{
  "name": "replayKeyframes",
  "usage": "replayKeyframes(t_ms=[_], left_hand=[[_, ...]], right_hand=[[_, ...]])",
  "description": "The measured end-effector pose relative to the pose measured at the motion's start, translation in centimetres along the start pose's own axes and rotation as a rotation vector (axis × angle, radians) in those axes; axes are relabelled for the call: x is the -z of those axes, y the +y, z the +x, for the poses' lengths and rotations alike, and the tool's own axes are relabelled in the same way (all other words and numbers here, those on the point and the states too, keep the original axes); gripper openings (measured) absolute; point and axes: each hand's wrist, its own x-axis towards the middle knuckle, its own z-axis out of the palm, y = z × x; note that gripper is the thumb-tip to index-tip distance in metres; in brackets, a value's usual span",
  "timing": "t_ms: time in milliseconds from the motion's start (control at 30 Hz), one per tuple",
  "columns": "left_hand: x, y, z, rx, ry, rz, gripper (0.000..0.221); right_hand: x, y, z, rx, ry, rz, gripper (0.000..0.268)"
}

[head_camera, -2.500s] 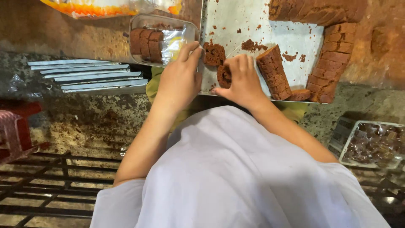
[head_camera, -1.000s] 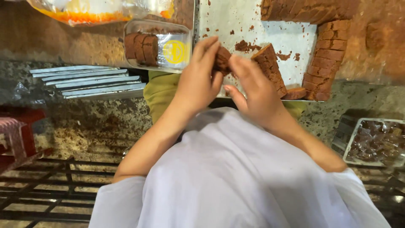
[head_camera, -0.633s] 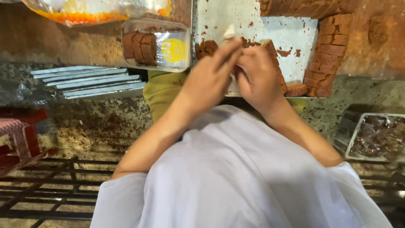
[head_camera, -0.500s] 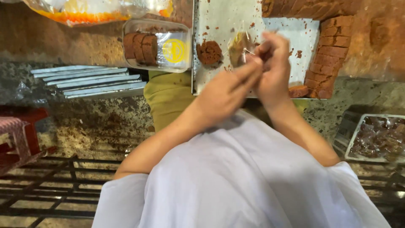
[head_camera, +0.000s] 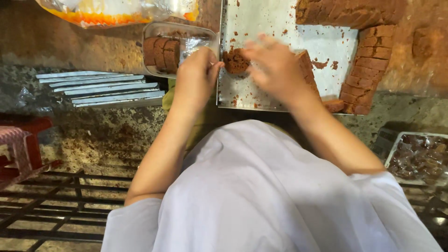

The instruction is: Packaging individual pieces of cake into small plastic bags and placing them in a container

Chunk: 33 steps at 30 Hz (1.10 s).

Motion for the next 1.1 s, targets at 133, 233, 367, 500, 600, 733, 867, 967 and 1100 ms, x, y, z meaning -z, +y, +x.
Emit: replayKeyframes(t_ms=[133, 233, 367, 500, 600, 733, 867, 967, 1100], left_hand=[[0.9, -0.7, -0.6, 0.098, 0.024, -0.12, 0.017], [2.0, 0.0, -0.9, 0.161, 0.143, -0.156, 0.011], [1.3, 1.3, -0.8, 0.04, 0.168, -0.208, 0.026], [0.5, 4.3, 0.2, 0.035, -0.046, -0.312, 0.056], [1.6, 6.6, 1.2, -0.063, -0.059, -0.33, 0.06], [1.2, 6.1, 1.0, 0.001, 0.021, -0.319, 0.027], [-0.2, 4.8, 0.0, -0.002, -0.05, -0.356, 0.031], [0.0, 6.1, -0.1, -0.027, -0.108, -0.31, 0.055], [1.0, 8.4, 0.2, -0.135, -0.092, -0.322, 0.064]], right_hand=[[-1.9, -2.8, 3.4, -0.392, -0.514, -0.077, 0.066], [-0.6, -3.3, 4.6, -0.57, -0.192, 0.16, 0.047], [2.4, -5.9, 4.0, -0.39, 0.245, 0.606, 0.03], [1.6, -6.8, 0.8, -0.082, 0.36, 0.452, 0.042], [0.4, -6.5, -0.8, -0.036, 0.522, 0.438, 0.039], [1.6, -6.8, -1.4, -0.223, 0.633, 0.491, 0.041], [2.2, -7.3, -2.2, -0.201, 0.626, 0.498, 0.038], [2.9, -7.8, -2.3, -0.059, 0.508, 0.397, 0.039], [3.3, -7.7, -2.2, 0.135, 0.361, 0.168, 0.037]])
